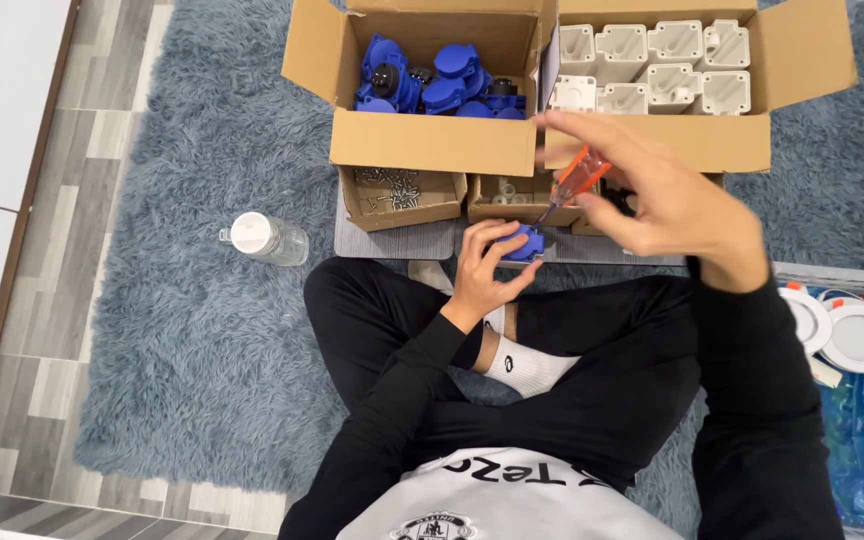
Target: Assembling electrical sockets by joining plastic components using a screwdriver
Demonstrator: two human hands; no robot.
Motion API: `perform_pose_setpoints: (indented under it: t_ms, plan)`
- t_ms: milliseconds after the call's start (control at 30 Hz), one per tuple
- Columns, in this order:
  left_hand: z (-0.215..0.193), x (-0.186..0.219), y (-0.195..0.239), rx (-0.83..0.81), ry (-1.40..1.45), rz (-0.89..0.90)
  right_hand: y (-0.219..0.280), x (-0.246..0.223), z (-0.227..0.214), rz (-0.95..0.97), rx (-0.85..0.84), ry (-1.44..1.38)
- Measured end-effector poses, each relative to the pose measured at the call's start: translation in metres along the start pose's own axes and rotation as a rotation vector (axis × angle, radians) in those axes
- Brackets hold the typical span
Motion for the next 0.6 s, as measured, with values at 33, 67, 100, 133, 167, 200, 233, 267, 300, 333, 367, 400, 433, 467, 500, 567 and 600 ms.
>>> perform_pose_setpoints:
  t_ms: [33,67,100,133,167,200,233,267,300,333,367,400,433,467,500,567,600]
  plan:
    - [-0.001,0.001,0.0,0.0,0.001,0.001,0.004,0.005,0.001,0.068,-0.059,-0.117]
    - [-0.001,0.002,-0.001,0.002,0.003,0.003,0.008,0.009,0.003,0.133,-0.119,-0.233]
    - [-0.002,0.002,-0.002,0.004,0.004,0.005,0.007,0.008,0.002,0.133,-0.119,-0.231]
    - [-0.002,0.004,-0.002,0.005,0.002,0.003,0.008,0.008,0.002,0.155,-0.089,-0.276]
    - [-0.003,0.005,-0.003,0.006,0.0,0.002,0.009,0.008,0.001,0.178,-0.059,-0.322]
    - [-0.003,0.004,-0.003,0.008,0.002,0.004,0.009,0.008,0.004,0.177,-0.059,-0.319]
    - [-0.002,0.004,-0.003,0.007,0.001,0.005,0.009,0.007,0.0,0.148,-0.017,-0.112]
    - [-0.002,0.004,-0.002,0.005,-0.001,0.005,0.008,0.005,-0.002,0.117,0.024,0.093]
    - [-0.002,0.004,-0.002,0.005,0.0,0.006,0.007,0.006,0.002,0.116,0.024,0.095]
    - [-0.001,0.003,-0.002,0.007,0.0,0.005,0.005,0.004,0.003,0.06,0.07,0.147]
    - [-0.001,0.003,-0.001,0.009,0.001,0.003,0.003,0.001,0.004,0.002,0.116,0.2]
    - [0.003,-0.002,-0.002,0.009,0.001,0.005,0.01,0.015,0.013,0.001,0.116,0.201]
    - [0.002,-0.003,-0.002,0.094,0.03,0.062,0.018,0.027,0.017,-0.021,0.182,0.271]
    - [0.001,-0.005,-0.002,0.179,0.059,0.12,0.026,0.039,0.021,-0.044,0.249,0.342]
    - [0.001,-0.005,-0.003,0.179,0.059,0.122,0.027,0.042,0.026,-0.045,0.25,0.343]
    - [0.0,-0.002,-0.004,0.176,0.056,0.127,0.032,0.045,0.03,-0.055,0.343,0.472]
    - [0.0,-0.002,-0.004,0.176,0.057,0.129,0.028,0.04,0.027,-0.055,0.343,0.474]
Point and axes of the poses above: each hand's wrist, its own y-axis away from the middle knuckle, its own z-axis out of the palm, x = y × z, the point moved 6 cm from there along -y, towards the middle knuckle, and after that the axes turned 10 degrees about -z, right-handed, at the moved point
